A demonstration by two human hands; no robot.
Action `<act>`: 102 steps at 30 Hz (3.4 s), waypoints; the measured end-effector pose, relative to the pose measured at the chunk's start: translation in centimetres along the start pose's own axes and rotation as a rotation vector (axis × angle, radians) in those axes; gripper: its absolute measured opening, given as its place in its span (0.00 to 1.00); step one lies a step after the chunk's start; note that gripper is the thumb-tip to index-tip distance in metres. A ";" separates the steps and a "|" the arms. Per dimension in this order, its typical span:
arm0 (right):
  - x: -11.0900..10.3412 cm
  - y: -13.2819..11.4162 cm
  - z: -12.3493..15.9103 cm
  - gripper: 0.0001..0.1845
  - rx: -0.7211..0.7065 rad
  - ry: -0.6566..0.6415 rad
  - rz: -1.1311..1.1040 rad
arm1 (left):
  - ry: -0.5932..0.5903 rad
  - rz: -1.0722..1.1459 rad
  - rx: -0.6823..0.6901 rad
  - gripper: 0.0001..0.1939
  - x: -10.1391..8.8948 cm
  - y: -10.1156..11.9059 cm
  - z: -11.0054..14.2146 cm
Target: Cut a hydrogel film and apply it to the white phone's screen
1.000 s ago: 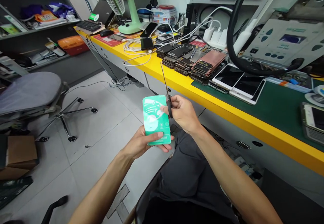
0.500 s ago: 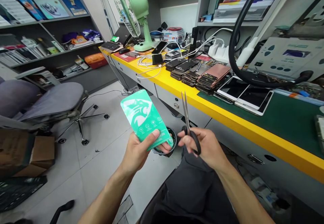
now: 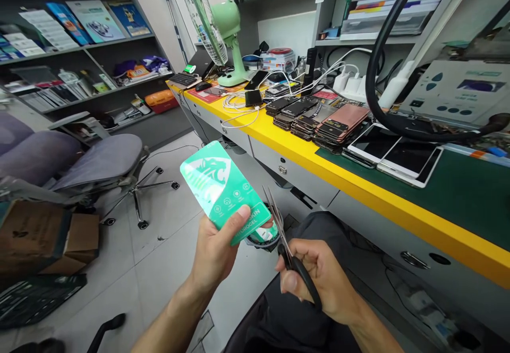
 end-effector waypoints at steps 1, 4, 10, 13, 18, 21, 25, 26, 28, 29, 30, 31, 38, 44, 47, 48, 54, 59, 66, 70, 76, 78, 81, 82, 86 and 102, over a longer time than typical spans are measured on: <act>0.1 0.1 -0.1 0.22 -0.003 -0.008 -0.005 | 0.009 0.002 0.010 0.08 0.1 0.1 0.1; 0.3 0.1 -0.3 0.23 -0.030 -0.021 -0.016 | 0.031 -0.014 0.033 0.09 0.5 0.5 0.3; 0.6 0.1 -0.8 0.23 -0.037 -0.035 -0.026 | 0.069 -0.007 0.031 0.10 1.2 1.1 0.3; 0.6 0.2 -0.9 0.23 -0.023 -0.035 -0.026 | 0.078 -0.005 0.032 0.09 1.0 1.0 0.2; 0.5 0.2 -1.0 0.22 -0.018 -0.043 -0.028 | 0.069 -0.015 0.023 0.09 1.0 0.8 0.1; 0.4 0.1 -1.0 0.21 -0.011 -0.046 -0.030 | 0.106 -0.033 0.029 0.10 1.3 0.8 0.2; 0.4 -0.1 -0.9 0.21 -0.015 -0.043 -0.025 | 0.128 -0.045 0.032 0.10 1.5 0.9 0.3; 0.4 0.0 -0.9 0.21 -0.018 -0.043 -0.029 | 0.119 -0.047 0.028 0.10 1.5 0.9 0.3; 0.4 0.0 -0.9 0.21 -0.018 -0.047 -0.044 | 0.095 -0.052 0.014 0.10 1.4 1.0 0.3; 0.4 0.0 -0.9 0.21 -0.016 -0.048 -0.053 | 0.086 -0.054 0.007 0.10 1.4 1.0 0.3; 0.3 0.0 -0.9 0.21 -0.014 -0.049 -0.060 | 0.083 -0.057 0.003 0.10 1.4 1.0 0.3; 0.3 0.0 -0.9 0.21 -0.013 -0.047 -0.066 | 0.084 -0.059 0.003 0.10 1.4 1.0 0.2; 0.3 0.2 -0.9 0.20 -0.032 -0.051 -0.085 | 0.104 -0.074 0.029 0.12 1.6 0.7 0.5; 0.5 0.3 -0.9 0.21 -0.022 -0.052 -0.080 | 0.119 -0.077 0.040 0.12 1.6 0.8 0.7; 0.5 0.3 -0.8 0.22 -0.009 -0.047 -0.069 | 0.134 -0.073 0.034 0.12 1.6 0.7 0.7; 0.5 0.3 -0.8 0.22 -0.006 -0.047 -0.066 | 0.138 -0.077 0.033 0.12 1.5 0.7 0.7; 0.7 -0.2 -0.6 0.23 0.013 -0.039 -0.063 | 0.154 -0.105 0.008 0.11 1.5 0.9 1.0; 0.7 0.0 -0.7 0.23 0.053 -0.027 -0.071 | 0.143 -0.104 0.009 0.11 1.5 1.0 0.9; 0.5 1.1 -0.7 0.23 0.124 0.009 -0.041 | 0.096 -0.080 -0.016 0.10 1.5 1.4 0.6; 0.5 1.1 -0.7 0.22 0.116 0.033 -0.082 | 0.100 -0.078 -0.023 0.10 1.8 1.5 0.6; 0.4 0.5 -0.8 0.22 0.081 0.106 -0.080 | 0.122 -0.035 -0.045 0.11 1.9 1.0 0.5; 0.2 -0.1 -1.1 0.22 0.039 0.197 -0.075 | 0.092 0.021 -0.070 0.12 1.9 0.8 0.4; -0.1 -0.9 -1.6 0.20 -0.024 0.316 -0.081 | 0.062 0.093 -0.074 0.15 1.9 0.5 0.3; -0.1 -1.2 -1.8 0.20 -0.036 0.337 -0.086 | 0.054 0.111 -0.067 0.16 1.9 0.5 0.2; 0.1 -2.1 -2.3 0.18 -0.079 0.367 -0.115 | 0.011 0.164 -0.049 0.17 1.9 0.2 0.0; 1.3 -3.7 -4.5 0.20 0.014 0.272 -0.468 | -0.226 0.166 -0.036 0.30 -0.1 0.7 -0.9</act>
Point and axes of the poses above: each hand's wrist, its own z-axis away from the middle knuckle, its own x-axis out of the palm, y = z × x, the point moved 1 cm from there along -z, towards the middle knuckle, and after that the axes turned 8 degrees about z, right-handed, at the moved point
